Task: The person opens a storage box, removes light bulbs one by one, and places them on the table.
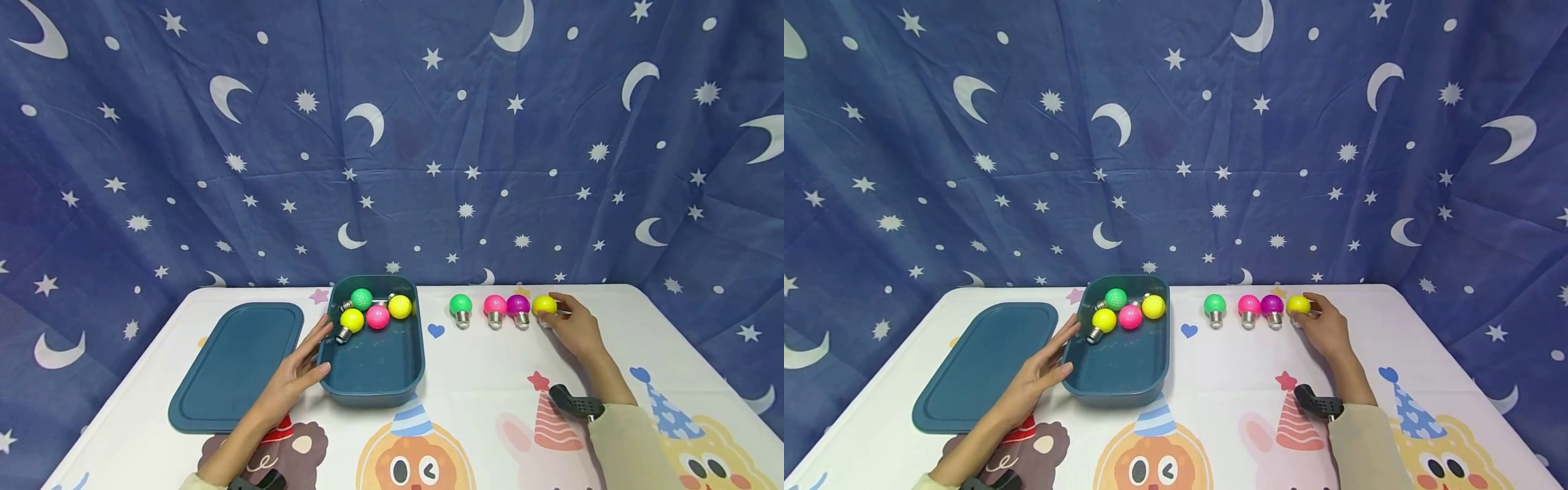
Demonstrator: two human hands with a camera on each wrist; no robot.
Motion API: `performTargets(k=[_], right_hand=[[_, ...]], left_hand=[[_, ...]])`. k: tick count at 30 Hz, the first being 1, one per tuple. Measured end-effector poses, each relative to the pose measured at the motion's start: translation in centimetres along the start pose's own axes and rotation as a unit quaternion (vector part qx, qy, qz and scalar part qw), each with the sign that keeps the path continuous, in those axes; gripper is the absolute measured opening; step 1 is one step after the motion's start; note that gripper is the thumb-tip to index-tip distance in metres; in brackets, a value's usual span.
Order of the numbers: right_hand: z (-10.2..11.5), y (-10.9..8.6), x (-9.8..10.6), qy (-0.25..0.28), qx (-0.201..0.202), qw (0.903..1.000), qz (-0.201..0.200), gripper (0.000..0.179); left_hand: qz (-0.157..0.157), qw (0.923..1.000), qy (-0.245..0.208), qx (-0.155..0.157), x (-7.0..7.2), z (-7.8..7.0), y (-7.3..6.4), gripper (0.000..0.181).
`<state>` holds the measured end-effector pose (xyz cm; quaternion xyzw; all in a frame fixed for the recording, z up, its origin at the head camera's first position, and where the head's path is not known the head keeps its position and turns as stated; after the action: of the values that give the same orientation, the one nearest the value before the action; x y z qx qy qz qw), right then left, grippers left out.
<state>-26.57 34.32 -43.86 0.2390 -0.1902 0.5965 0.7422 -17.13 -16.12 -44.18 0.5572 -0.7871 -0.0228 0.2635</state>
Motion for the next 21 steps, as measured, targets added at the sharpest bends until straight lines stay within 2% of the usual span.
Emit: performTargets(k=[7, 21], right_hand=[[0.28, -0.03, 0.08, 0.003, -0.016, 0.9998, 0.007, 0.063], [0.38, -0.13, 0.29, -0.002, -0.014, 0.9999, 0.005, 0.063]], left_hand=[[0.000, 1.0000, 0.002, 0.003, 0.04, -0.01, 0.01, 0.061], [0.004, 1.0000, -0.006, 0.002, 0.17, -0.09, 0.10, 0.061]])
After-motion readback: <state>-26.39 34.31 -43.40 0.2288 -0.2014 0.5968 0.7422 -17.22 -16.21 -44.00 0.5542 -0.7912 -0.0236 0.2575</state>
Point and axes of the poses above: each hand's wrist, its own y-axis towards the middle knuckle, its own x-axis out of the back of the hand, z = x × y, the point moved 1 cm from there along y, towards the middle knuckle, and after that the axes turned 11 degrees about y, right-handed, at the moved point
